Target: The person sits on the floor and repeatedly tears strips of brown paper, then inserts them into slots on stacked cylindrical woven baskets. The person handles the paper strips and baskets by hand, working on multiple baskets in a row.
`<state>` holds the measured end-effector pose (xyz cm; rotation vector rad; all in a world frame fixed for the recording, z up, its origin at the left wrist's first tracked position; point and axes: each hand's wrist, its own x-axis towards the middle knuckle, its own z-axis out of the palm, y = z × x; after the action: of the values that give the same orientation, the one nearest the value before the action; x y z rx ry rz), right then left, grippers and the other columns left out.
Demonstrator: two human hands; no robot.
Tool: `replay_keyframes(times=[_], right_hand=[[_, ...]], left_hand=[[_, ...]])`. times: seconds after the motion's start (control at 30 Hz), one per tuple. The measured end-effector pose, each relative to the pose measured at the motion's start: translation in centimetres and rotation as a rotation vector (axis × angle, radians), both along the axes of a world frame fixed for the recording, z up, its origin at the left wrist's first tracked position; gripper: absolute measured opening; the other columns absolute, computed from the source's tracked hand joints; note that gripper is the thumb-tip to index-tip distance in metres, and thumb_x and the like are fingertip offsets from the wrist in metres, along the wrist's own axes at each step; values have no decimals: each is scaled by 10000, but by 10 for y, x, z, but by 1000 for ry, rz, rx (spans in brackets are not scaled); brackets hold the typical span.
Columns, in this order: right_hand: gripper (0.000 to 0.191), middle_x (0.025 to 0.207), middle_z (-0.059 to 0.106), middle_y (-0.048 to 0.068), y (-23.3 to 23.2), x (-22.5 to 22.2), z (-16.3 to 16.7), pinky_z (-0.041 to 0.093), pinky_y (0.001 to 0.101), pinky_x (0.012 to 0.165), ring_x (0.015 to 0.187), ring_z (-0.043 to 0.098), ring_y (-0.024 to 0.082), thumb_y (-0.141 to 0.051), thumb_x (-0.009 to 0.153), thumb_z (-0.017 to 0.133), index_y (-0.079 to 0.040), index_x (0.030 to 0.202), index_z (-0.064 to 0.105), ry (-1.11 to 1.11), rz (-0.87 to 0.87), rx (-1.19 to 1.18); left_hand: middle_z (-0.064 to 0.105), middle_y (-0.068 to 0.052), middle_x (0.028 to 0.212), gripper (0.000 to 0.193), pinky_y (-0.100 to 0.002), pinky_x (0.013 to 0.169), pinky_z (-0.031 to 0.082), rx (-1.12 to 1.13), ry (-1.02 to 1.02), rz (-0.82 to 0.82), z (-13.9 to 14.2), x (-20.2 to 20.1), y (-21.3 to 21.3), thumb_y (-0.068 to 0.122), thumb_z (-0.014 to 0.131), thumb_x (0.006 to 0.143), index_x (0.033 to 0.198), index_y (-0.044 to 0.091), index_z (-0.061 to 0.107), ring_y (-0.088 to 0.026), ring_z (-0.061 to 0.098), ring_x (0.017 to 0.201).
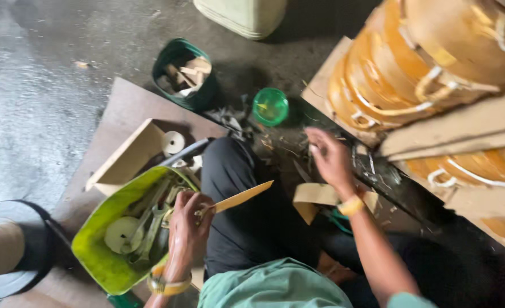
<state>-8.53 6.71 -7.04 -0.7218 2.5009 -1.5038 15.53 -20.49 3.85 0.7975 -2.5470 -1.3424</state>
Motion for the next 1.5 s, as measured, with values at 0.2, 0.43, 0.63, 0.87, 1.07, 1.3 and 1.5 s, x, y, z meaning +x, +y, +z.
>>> replay_keyframes(times=[0.2,0.43,0.63,0.87,1.07,1.3,1.5], right_hand=[[443,1128,710,136,-136,-71,-60,400,520,1071,1236,578,338,90,811,548,-84,1214,607,508,258,531],[546,1126,679,145,-158,-63,-49,358,522,1122,1190,574,326,40,721,585,-70,1256,589,687,168,497],[470,989,683,27,-160,-39,-32,374,494,1113,1139,607,237,69,792,578,-149,1208,579,473,216,547],[545,1049,710,17,-151,-35,-39,431,415,1010,1135,597,252,72,727,597,-142,1225,545,128,126,336],[573,1230,654,89,-90,9,19,419,342,1010,1174,572,197,67,745,585,-89,1294,529,-364,-73,-489],[520,1366,600,164,70,119,131,338,395,1214,1392,525,276,76,800,510,-76,1297,486,17,-174,-612],[492,1413,599,179,175,140,146,268,457,1283,1490,402,319,91,847,470,-73,1309,431,219,-223,-419]], left_hand=[[717,-104,856,70,-331,634,575,-50,26,66,-12,17,-32,43,674,885,956,47,675,-223,738,761],[771,-68,934,192,-324,669,610,-102,209,33,15,4,-53,28,706,860,1040,92,715,-179,770,762],[687,-69,938,140,-278,794,524,306,293,-120,52,8,-66,-21,685,804,918,13,759,-188,665,879],[641,19,972,128,-221,826,486,947,431,-27,53,-11,-40,29,693,912,1009,-30,752,-78,595,909],[678,46,929,322,-200,736,479,1030,354,-51,36,-59,25,54,669,935,1253,31,717,-26,582,805],[708,39,881,356,-213,661,500,933,276,-236,-5,-123,157,57,731,903,1254,6,699,-28,587,751],[733,-15,941,179,-228,756,529,1009,269,-470,-4,-141,288,49,762,931,1067,-58,715,-57,643,840]])
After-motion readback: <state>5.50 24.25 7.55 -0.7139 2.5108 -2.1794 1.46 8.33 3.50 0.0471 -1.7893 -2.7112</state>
